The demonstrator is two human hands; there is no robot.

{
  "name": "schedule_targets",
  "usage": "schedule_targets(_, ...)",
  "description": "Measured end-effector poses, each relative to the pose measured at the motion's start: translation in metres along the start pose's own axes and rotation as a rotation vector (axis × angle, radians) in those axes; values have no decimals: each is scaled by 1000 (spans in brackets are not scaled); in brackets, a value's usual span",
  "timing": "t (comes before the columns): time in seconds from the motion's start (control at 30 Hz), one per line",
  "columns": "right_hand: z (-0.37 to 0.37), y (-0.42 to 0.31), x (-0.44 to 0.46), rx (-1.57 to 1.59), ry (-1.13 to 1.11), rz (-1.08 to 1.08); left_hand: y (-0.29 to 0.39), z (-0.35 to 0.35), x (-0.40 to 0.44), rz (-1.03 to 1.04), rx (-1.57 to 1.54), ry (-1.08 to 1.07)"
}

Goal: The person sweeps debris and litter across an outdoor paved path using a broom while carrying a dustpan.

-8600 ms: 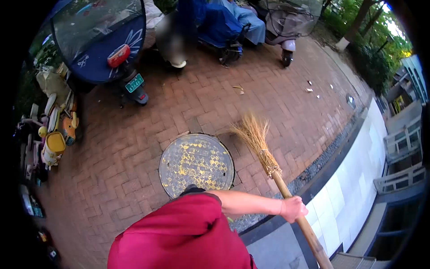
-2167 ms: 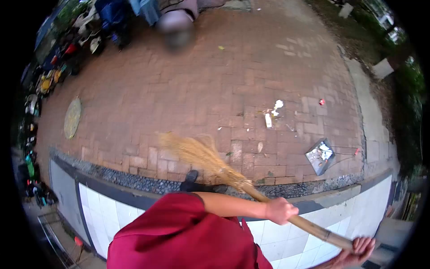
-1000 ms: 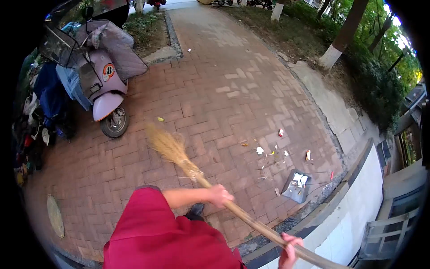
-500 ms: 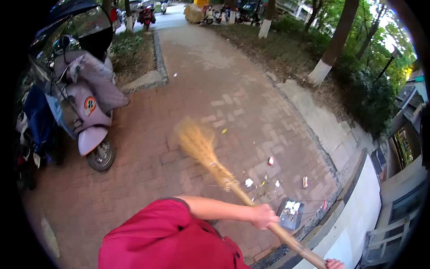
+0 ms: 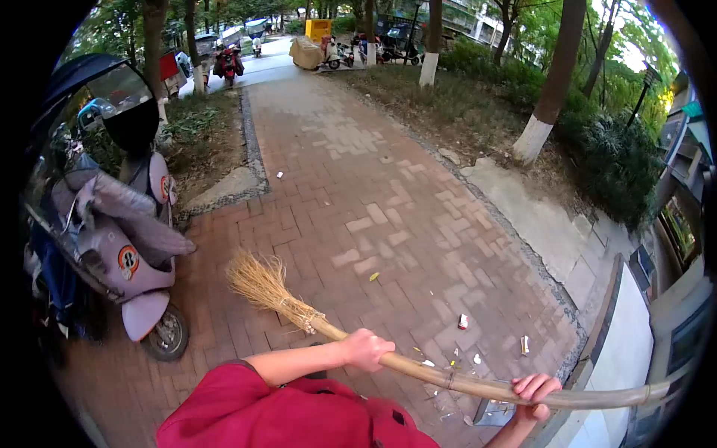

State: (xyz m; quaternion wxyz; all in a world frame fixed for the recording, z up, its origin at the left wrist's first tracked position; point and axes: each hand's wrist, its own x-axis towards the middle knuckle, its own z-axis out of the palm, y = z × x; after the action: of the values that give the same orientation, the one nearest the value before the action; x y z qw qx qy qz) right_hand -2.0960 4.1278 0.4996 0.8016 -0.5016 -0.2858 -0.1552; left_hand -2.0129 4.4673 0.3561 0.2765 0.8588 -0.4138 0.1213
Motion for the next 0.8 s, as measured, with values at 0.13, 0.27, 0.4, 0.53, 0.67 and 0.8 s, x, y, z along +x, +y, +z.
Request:
schedule_targets(0.13,41,90,97,-14,-5,-5,-121,-56,23,-6,-11,38)
schedule_targets(0.27,65,167,173,-31,53,12,-238,-96,50,24,-13,-11)
schedule_targets(0.4,60,224,223,72,338,-37,-356,-105,94,18,-25,-135)
schedule_targets(0.53,44,283,269,146,346,-79,-468,-102,129,-9,4,-252)
schedule_targets(0.67,37,364,349,-39,369,-6,-569,-127,173,-70,93,-334)
schedule_targets(0.8,51,451,429,1,262,108,-675,-167,190,-192,175,-426)
